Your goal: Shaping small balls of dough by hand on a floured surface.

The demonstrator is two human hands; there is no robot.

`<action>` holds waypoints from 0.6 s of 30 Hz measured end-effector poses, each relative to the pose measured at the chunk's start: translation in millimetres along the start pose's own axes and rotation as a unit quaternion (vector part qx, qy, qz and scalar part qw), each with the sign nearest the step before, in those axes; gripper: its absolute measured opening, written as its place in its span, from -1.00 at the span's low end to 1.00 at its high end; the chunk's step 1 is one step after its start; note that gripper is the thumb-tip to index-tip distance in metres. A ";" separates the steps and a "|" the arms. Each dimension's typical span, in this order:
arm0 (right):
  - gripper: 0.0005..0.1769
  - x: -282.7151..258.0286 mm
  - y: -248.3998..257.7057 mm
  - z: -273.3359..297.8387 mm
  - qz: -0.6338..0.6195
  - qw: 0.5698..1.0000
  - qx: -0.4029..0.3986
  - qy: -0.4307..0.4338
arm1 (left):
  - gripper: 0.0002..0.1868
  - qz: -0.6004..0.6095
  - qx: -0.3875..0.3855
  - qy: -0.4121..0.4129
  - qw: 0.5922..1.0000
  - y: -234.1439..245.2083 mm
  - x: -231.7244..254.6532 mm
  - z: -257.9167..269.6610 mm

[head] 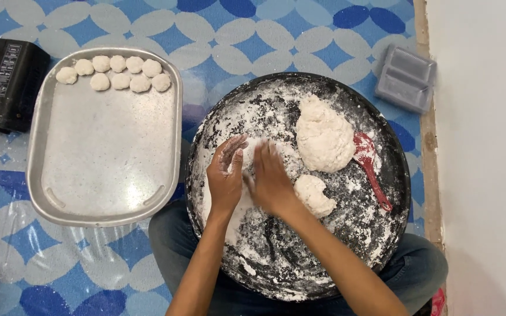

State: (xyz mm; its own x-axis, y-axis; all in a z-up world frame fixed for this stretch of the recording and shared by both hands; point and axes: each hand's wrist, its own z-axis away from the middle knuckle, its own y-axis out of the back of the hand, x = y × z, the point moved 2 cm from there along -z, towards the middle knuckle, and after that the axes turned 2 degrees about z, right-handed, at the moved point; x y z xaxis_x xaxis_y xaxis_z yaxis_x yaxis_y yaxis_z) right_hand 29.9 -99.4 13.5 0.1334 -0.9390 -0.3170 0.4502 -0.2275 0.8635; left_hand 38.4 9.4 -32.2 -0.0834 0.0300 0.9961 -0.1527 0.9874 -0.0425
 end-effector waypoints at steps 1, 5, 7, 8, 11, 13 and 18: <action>-0.17 -3.6 2.8 12.6 0.001 1.000 0.000 0.000 | -0.70 0.001 0.001 0.000 1.000 1.0 3.1 -1.0; -0.13 1.1 -4.5 24.2 0.048 0.996 -0.046 -0.055 | -0.70 0.006 0.003 -0.002 1.000 -3.7 14.4 -1.6; -0.10 10.4 -9.2 7.6 0.080 0.994 -0.024 -0.075 | -0.71 0.014 -0.003 -0.007 1.000 -6.6 12.0 0.1; -0.13 13.2 -8.1 -2.7 0.074 0.996 -0.003 -0.056 | -0.70 0.009 -0.007 -0.008 1.000 -6.1 6.8 1.1; -0.18 10.3 -6.0 -12.4 0.033 0.999 0.008 0.004 | -0.69 0.005 -0.002 -0.007 1.000 1.2 -7.9 1.0; -0.21 8.6 -6.7 -3.3 -0.002 0.999 -0.006 0.039 | -0.69 0.008 0.003 -0.001 1.000 3.3 -5.4 1.0; -0.16 8.1 9.6 29.9 0.086 0.994 -0.031 0.057 | -0.70 0.010 0.008 0.002 1.000 -0.7 17.7 0.4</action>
State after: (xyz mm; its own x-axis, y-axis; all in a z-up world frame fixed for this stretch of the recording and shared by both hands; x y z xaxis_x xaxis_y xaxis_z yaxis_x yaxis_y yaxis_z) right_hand 8.9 -116.9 30.9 0.3110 -0.9263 -0.2128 0.4645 -0.0472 0.8843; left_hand 36.6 9.1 -14.6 -0.0837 0.0511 0.9952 -0.1664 0.9839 -0.0645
